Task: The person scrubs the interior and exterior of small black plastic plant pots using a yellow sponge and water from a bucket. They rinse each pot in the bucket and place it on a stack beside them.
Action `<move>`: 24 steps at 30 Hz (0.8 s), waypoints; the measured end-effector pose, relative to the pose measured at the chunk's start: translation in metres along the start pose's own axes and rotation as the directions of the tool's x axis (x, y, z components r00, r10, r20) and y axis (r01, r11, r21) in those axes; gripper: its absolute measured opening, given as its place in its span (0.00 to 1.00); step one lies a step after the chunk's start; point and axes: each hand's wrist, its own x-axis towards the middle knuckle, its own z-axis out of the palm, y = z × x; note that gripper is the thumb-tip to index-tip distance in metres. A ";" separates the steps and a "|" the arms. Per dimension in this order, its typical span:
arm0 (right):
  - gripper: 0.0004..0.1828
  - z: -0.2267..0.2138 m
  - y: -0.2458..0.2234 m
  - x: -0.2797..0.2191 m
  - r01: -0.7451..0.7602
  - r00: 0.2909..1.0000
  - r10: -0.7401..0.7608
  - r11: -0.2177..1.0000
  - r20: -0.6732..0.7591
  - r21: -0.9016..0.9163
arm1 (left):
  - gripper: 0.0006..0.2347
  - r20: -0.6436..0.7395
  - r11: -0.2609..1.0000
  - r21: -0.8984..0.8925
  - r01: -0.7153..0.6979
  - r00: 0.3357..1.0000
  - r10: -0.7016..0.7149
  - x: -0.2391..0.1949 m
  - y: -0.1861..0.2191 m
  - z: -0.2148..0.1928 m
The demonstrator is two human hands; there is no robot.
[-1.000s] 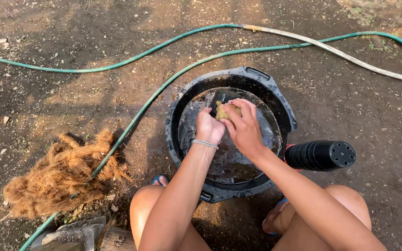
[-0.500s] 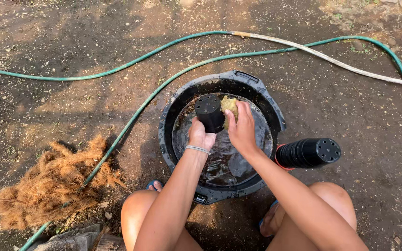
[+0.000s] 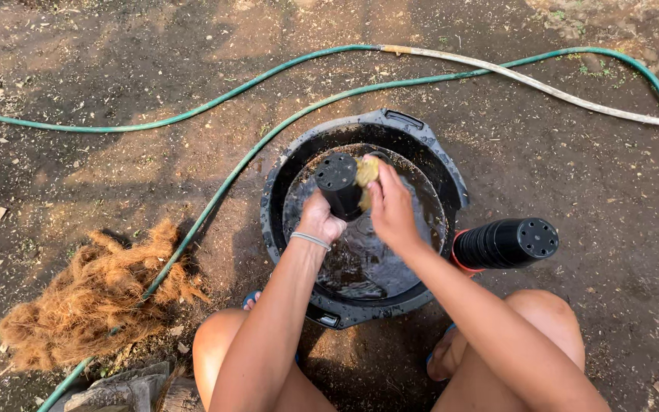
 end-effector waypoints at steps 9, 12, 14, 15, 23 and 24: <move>0.22 -0.024 0.034 0.033 -0.240 0.965 0.179 0.900 0.194 0.363 | 0.19 -0.126 0.997 0.075 0.022 0.992 -0.013 -0.011 -0.002 0.004; 0.18 -0.034 0.015 0.030 -0.211 0.976 0.191 0.939 0.101 0.270 | 0.17 -0.241 0.981 0.084 -0.174 0.952 0.190 -0.002 0.003 0.000; 0.19 -0.038 -0.004 0.016 -0.080 0.996 0.076 0.994 0.056 0.076 | 0.17 -0.337 0.941 0.179 -0.289 0.880 0.334 0.004 0.006 0.000; 0.19 -0.034 -0.014 0.011 0.057 0.996 -0.057 0.998 0.075 -0.005 | 0.18 -0.368 0.929 0.211 -0.304 0.856 0.364 0.006 0.003 0.002; 0.11 -0.033 -0.024 0.014 0.265 0.962 -0.272 0.951 -0.027 -0.159 | 0.19 -0.177 0.590 0.777 -0.220 0.822 0.541 -0.004 -0.026 0.025; 0.11 -0.033 -0.022 0.015 0.233 0.970 -0.241 0.960 -0.037 -0.158 | 0.19 -0.197 0.605 0.766 -0.218 0.816 0.544 -0.005 -0.027 0.027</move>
